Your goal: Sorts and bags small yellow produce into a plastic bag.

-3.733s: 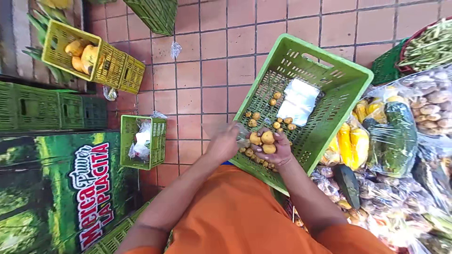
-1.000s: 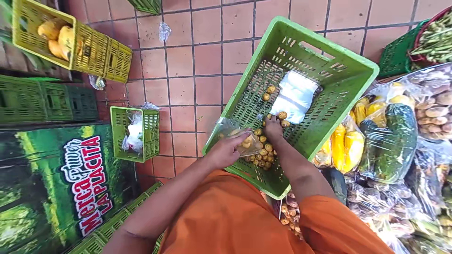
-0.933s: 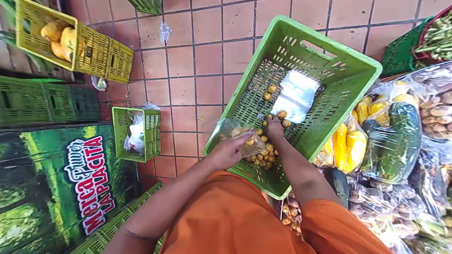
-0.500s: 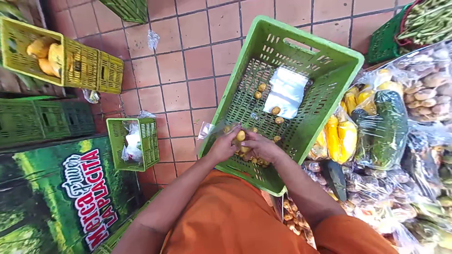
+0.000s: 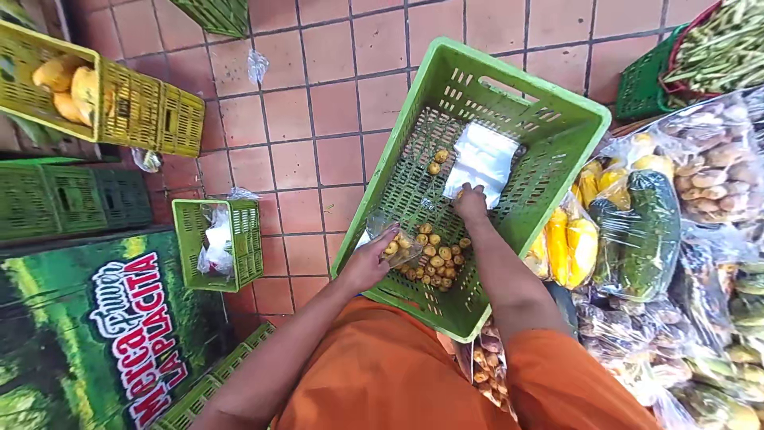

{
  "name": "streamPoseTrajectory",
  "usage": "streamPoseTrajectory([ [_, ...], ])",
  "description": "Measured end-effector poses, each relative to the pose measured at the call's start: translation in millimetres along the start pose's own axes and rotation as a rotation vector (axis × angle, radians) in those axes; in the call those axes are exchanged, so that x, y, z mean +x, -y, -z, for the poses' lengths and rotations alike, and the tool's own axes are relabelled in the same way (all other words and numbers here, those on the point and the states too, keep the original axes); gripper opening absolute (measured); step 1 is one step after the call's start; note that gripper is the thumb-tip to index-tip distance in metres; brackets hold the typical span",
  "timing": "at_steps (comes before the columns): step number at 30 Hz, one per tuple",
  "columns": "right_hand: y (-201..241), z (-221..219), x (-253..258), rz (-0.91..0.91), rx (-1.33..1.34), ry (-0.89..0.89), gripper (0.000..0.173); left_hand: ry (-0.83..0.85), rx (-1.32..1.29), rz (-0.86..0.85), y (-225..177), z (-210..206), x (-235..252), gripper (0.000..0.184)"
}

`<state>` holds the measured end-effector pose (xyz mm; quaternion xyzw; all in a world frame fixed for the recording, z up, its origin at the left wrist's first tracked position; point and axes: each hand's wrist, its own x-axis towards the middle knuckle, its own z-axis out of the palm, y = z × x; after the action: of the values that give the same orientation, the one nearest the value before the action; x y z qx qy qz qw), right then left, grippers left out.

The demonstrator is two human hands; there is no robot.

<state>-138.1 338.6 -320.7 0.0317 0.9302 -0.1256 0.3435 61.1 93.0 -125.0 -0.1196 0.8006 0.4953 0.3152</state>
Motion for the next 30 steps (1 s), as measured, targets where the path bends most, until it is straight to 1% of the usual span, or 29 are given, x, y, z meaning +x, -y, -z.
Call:
streamPoseTrajectory([
  [1, -0.7, -4.5, 8.2, 0.016, -0.055, 0.012, 0.055, -0.011, -0.004, -0.005, 1.9, 0.8, -1.2, 0.078],
  [2, -1.8, -4.4, 13.0, 0.052, -0.054, 0.013, 0.050, -0.022, -0.002, -0.003, 3.6, 1.6, -3.2, 0.078],
  [3, -0.9, 1.3, 15.0, 0.098, 0.027, 0.003, 0.047, -0.039, -0.002, -0.003, 5.2, 3.3, -4.9, 0.078],
  [5, 4.9, 17.3, 15.4, 0.219, 0.401, 0.028, 0.042, -0.055, -0.032, 0.011, 6.6, 7.2, -7.0, 0.079],
  [7, 10.6, 24.4, 11.0, 0.327, 0.875, 0.205, 0.044, -0.061, -0.079, 0.022, 7.4, 7.4, -9.0, 0.079],
  [8, 14.3, 26.1, 7.6, 0.355, 1.059, 0.287, 0.046, -0.065, -0.097, 0.025, 7.8, 6.8, -9.3, 0.079],
  [9, 18.2, 26.6, 4.9, 0.372, 1.185, 0.338, 0.048, -0.067, -0.108, 0.026, 8.0, 6.6, -9.3, 0.079],
  [12, 26.2, 24.2, 6.1, 0.399, 1.354, 0.404, 0.051, -0.056, -0.110, 0.027, 9.0, 8.4, -7.9, 0.078],
  [14, 26.4, 24.4, 9.7, 0.371, 1.426, 0.446, 0.051, -0.057, -0.104, 0.035, 9.3, 8.9, -7.7, 0.078],
  [15, 24.6, 26.0, 13.1, 0.341, 1.450, 0.455, 0.049, -0.056, -0.104, 0.036, 9.7, 9.1, -7.6, 0.078],
  [16, 22.4, 28.1, 18.3, 0.298, 1.455, 0.438, 0.042, -0.055, -0.106, 0.036, 10.2, 9.4, -7.8, 0.078],
  [17, 21.2, 29.9, 24.6, 0.227, 1.438, 0.379, 0.028, -0.055, -0.112, 0.038, 11.0, 9.1, -8.4, 0.077],
  [18, 22.4, 29.9, 33.2, 0.141, 1.364, 0.265, 0.018, -0.052, -0.116, 0.047, 11.7, 8.9, -9.0, 0.078],
  [19, 26.7, 28.0, 43.7, 0.077, 1.218, 0.126, 0.020, -0.053, -0.124, 0.055, 12.7, 8.3, -9.3, 0.078],
  [20, 31.5, 25.3, 53.3, 0.081, 1.014, 0.014, 0.027, -0.051, -0.131, 0.057, 13.6, 7.8, -9.7, 0.078],
  [21, 36.4, 24.0, 60.7, 0.136, 0.807, -0.039, 0.037, -0.050, -0.137, 0.055, 14.6, 6.6, -10.2, 0.078],
  [23, 52.3, 22.7, 71.9, 0.266, 0.390, -0.034, 0.061, -0.045, -0.137, 0.052, 15.5, 4.6, -9.5, 0.077],
  [24, 62.7, 18.1, 75.6, 0.305, 0.204, -0.016, 0.063, -0.047, -0.135, 0.053, 15.8, 3.8, -8.8, 0.076],
  [25, 72.0, 11.1, 77.0, 0.314, 0.047, 0.007, 0.062, -0.049, -0.131, 0.055, 15.8, 2.9, -8.5, 0.076],
  [26, 79.5, 4.6, 75.9, 0.305, -0.079, 0.029, 0.056, -0.046, -0.127, 0.057, 15.4, 2.1, -8.5, 0.076],
  [28, 89.6, -2.8, 73.8, 0.283, -0.207, 0.044, 0.052, -0.049, -0.131, 0.061, 14.2, 1.5, -7.7, 0.077],
  [29, 90.8, -4.3, 74.5, 0.287, -0.202, 0.044, 0.049, -0.046, -0.140, 0.062, 13.4, 2.5, -8.0, 0.077],
  [30, 89.4, -4.1, 75.4, 0.295, -0.134, 0.053, 0.047, -0.042, -0.152, 0.067, 12.5, 3.3, -8.6, 0.077],
])
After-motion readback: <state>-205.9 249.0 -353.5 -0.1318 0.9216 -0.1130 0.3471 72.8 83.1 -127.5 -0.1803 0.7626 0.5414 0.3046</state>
